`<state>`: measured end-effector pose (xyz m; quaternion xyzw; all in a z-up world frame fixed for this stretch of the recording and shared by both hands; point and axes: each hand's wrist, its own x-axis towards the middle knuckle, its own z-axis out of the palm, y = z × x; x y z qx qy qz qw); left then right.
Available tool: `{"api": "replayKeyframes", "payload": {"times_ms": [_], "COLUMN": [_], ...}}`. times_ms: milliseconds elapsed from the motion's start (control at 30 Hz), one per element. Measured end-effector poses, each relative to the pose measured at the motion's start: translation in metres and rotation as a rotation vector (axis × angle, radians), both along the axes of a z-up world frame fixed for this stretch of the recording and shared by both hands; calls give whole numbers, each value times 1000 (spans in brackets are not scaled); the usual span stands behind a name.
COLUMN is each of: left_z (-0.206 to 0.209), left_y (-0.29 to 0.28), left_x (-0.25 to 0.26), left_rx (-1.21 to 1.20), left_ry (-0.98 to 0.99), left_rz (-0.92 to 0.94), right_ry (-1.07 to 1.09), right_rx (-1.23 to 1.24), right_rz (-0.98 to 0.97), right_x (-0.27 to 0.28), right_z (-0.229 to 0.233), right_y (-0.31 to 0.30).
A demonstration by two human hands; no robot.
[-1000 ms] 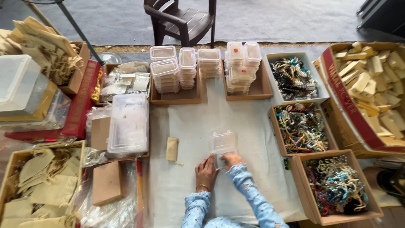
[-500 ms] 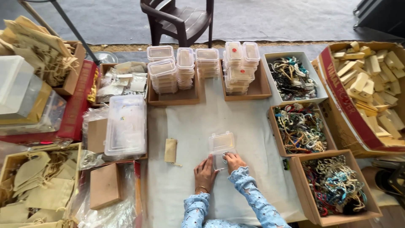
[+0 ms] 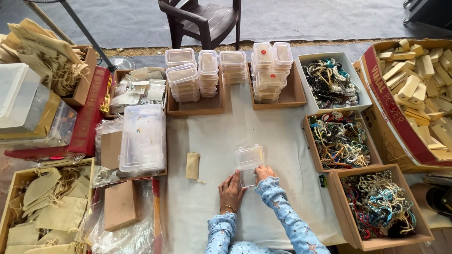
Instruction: Sorting small jewelry items and packaging them into plastic containers and fabric pouches at a workstation.
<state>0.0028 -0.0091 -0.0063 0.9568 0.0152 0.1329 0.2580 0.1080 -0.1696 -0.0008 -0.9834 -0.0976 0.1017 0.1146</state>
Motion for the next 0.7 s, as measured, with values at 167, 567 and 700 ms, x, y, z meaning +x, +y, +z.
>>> {"api": "replayKeyframes", "payload": {"times_ms": [167, 567, 700], "left_z": [4, -3, 0], "left_y": [2, -1, 0], "left_x": [0, 0, 3], "left_rx": [31, 9, -16], "left_ry": [23, 3, 44], "left_rz": [3, 6, 13], "right_ry": [209, 150, -10], "right_rx": [-107, 6, 59], "right_rz": [16, 0, 91], "right_x": [16, -17, -32], "right_z": [0, 14, 4], "right_y": [-3, -4, 11]}}
